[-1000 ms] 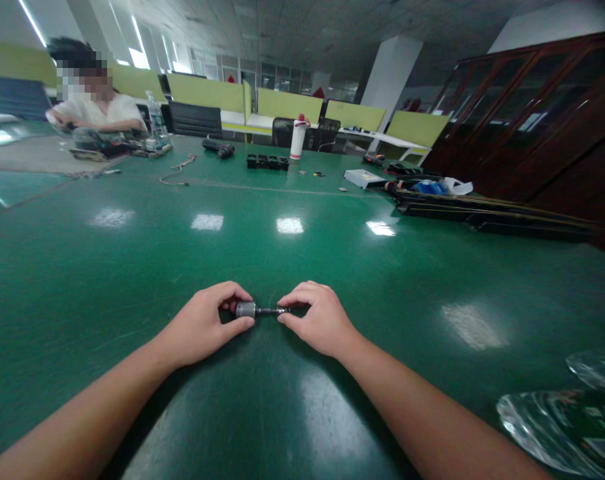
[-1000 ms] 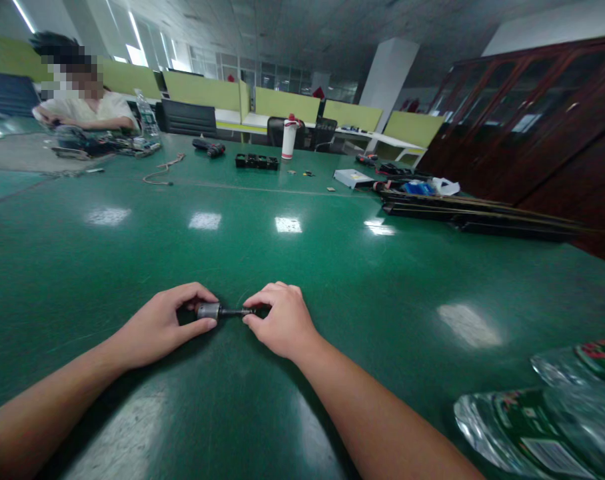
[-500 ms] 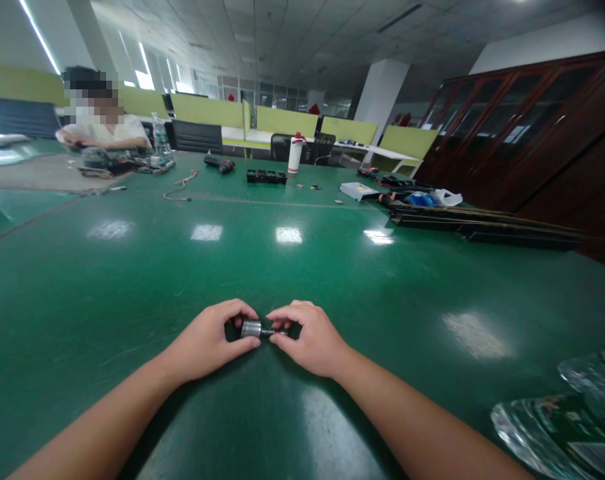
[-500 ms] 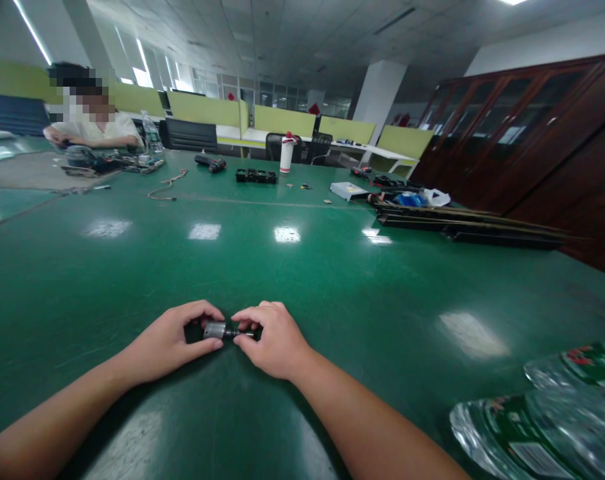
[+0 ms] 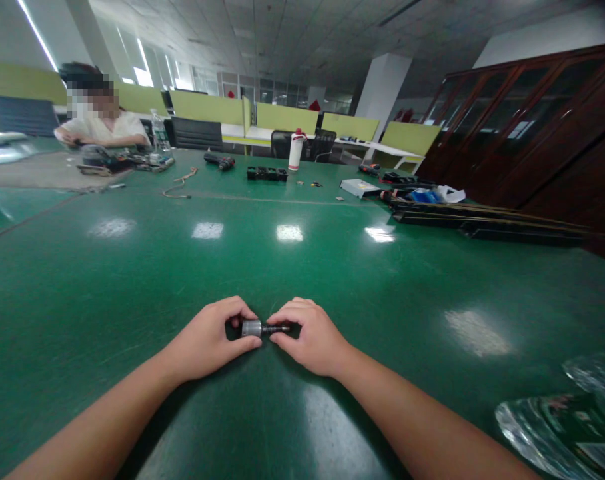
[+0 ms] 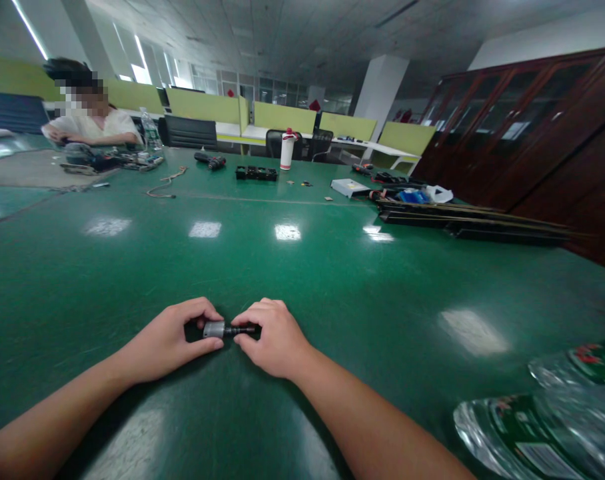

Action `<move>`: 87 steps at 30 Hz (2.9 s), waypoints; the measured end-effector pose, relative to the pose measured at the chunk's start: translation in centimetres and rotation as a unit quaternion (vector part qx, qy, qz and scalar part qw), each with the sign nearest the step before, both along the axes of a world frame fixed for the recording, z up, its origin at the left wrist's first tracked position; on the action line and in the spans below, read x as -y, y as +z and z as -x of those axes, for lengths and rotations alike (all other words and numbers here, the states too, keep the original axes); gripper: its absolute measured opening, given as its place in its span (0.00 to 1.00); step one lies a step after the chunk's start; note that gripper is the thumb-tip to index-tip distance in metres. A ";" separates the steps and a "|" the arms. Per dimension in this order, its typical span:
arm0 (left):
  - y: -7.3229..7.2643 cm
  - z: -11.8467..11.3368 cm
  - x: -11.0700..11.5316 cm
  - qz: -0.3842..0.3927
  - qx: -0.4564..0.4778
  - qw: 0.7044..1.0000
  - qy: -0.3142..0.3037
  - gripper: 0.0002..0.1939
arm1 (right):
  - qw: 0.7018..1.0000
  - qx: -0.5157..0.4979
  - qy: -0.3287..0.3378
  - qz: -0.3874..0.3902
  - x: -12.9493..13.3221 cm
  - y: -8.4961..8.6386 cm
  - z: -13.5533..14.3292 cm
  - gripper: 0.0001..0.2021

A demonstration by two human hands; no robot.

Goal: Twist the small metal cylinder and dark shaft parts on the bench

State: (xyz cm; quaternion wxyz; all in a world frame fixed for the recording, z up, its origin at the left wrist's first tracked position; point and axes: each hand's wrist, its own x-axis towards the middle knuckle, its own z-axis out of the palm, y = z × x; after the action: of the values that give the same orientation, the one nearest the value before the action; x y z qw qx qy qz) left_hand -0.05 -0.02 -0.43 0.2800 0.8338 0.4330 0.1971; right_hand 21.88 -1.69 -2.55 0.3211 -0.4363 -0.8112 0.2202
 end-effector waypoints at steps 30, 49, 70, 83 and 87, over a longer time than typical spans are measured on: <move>0.1 -0.2 0.1 -0.013 0.004 1.000 -0.012 0.10 | 0.999 0.030 0.008 0.006 0.0 0.4 0.0 0.07; 0.3 -0.2 0.2 -0.005 0.004 1.000 -0.010 0.09 | 1.000 0.018 -0.006 0.005 0.1 0.4 0.1 0.06; 0.3 0.1 0.0 -0.011 0.005 1.000 -0.010 0.08 | 0.999 0.033 -0.023 -0.003 0.1 0.4 -0.1 0.05; 0.1 0.2 0.0 -0.012 0.009 1.000 0.004 0.08 | 0.999 0.025 -0.045 -0.002 0.0 0.3 -0.3 0.05; 0.1 0.2 0.0 -0.012 0.013 1.000 0.008 0.08 | 0.999 0.024 -0.047 -0.003 -0.1 0.2 -0.3 0.05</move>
State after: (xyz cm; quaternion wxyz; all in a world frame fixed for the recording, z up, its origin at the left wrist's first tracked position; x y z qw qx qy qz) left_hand -0.24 0.02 -0.30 0.2743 0.8310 0.4334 0.2154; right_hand 22.23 -1.60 -2.32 0.3131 -0.4784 -0.7976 0.1923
